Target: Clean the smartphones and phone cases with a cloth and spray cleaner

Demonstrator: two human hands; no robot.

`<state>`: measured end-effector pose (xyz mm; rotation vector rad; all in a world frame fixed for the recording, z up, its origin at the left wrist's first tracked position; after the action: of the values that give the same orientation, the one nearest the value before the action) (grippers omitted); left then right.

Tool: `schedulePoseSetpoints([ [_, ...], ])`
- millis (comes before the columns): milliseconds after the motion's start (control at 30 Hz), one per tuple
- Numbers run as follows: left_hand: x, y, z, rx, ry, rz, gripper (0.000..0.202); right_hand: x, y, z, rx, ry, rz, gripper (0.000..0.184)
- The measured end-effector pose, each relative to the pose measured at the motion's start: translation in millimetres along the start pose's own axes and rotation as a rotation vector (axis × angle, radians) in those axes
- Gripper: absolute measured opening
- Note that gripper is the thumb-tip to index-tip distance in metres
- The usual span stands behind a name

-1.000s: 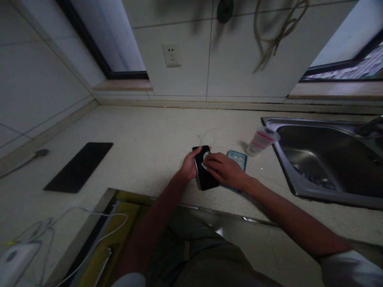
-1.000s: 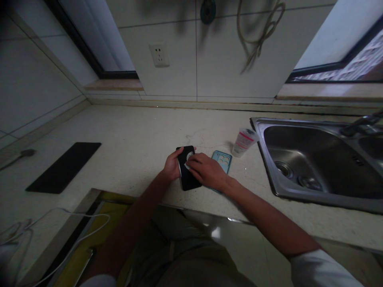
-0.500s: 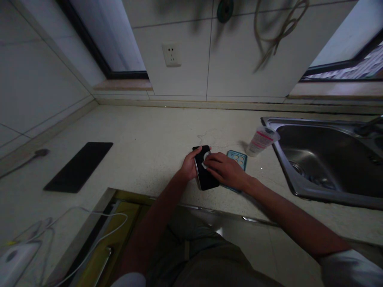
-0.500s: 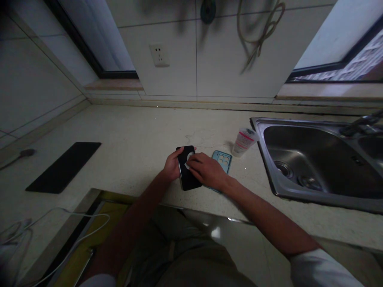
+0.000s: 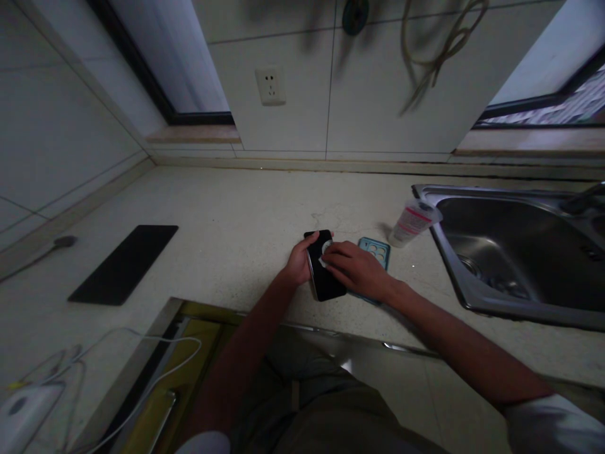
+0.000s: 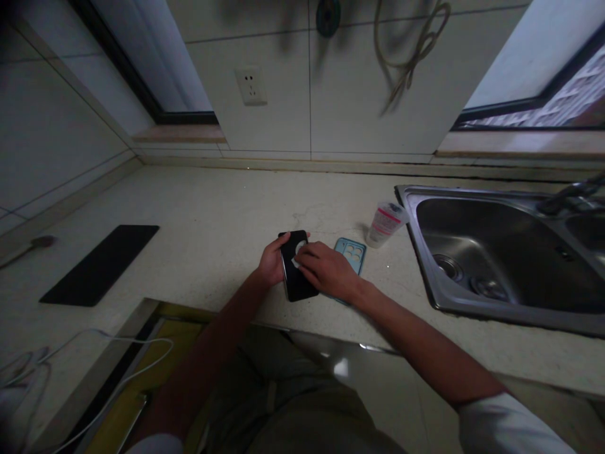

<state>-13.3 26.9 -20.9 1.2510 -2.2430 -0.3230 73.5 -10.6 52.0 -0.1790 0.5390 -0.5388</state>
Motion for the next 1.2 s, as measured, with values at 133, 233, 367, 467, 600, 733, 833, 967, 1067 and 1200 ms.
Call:
schedulePoseSetpoints([
  [133, -0.4, -1.0, -0.5, -0.004, -0.013, 0.012, 0.031, -0.1, -0.4, 1.0, 0.011, 0.001, -0.001, 0.024],
  [233, -0.8, 0.3, 0.3, -0.016, -0.008, -0.004, 0.031, 0.5, 0.7, -0.7, 0.009, -0.014, -0.007, 0.024],
  [367, -0.3, -0.1, -0.6, -0.014, 0.001, 0.007, 0.032, 1.2, 1.4, -1.2, 0.007, -0.002, 0.0, 0.024],
  [467, 0.1, -0.6, -0.9, -0.011, 0.016, 0.013, 0.033, 1.0, 1.0, -1.2, -0.002, -0.002, 0.007, 0.023],
  [600, 0.4, -0.1, -0.9, -0.01, 0.021, 0.007, 0.033, 1.1, 1.2, -1.5, -0.013, -0.017, -0.006, 0.023],
  [733, 0.3, -1.2, -1.4, -0.001, 0.004, 0.018, 0.033, 1.8, 1.5, -2.5, -0.01, -0.02, -0.011, 0.023],
  [833, 0.0, -1.1, -1.3, 0.006, 0.0, 0.012, 0.032, 1.9, 1.7, -2.1, -0.006, -0.002, -0.001, 0.023],
  [967, -0.2, -1.6, -1.2, 0.011, -0.002, 0.02, 0.032, 1.6, 1.7, -2.1, -0.003, -0.002, 0.008, 0.024],
  [1067, -0.4, -2.1, -0.6, 0.005, -0.005, 0.028, 0.033, 1.4, 2.0, -2.0, -0.011, -0.004, 0.003, 0.024],
  [1200, -1.2, -0.9, 1.7, -0.015, -0.008, 0.011, 0.035, 1.2, 2.1, -2.6, -0.018, -0.012, -0.004, 0.025],
])
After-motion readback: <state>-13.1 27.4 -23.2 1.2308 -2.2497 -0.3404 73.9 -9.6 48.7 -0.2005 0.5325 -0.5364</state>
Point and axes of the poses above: each hand's wrist, its own x-axis away from the middle knuckle, its own z-axis out of the back of the hand, y = z × x, the point moved 8 cm from there along -x, towards the middle knuckle, and after that the axes turned 1 degree about -y, right-handed, at the moved point
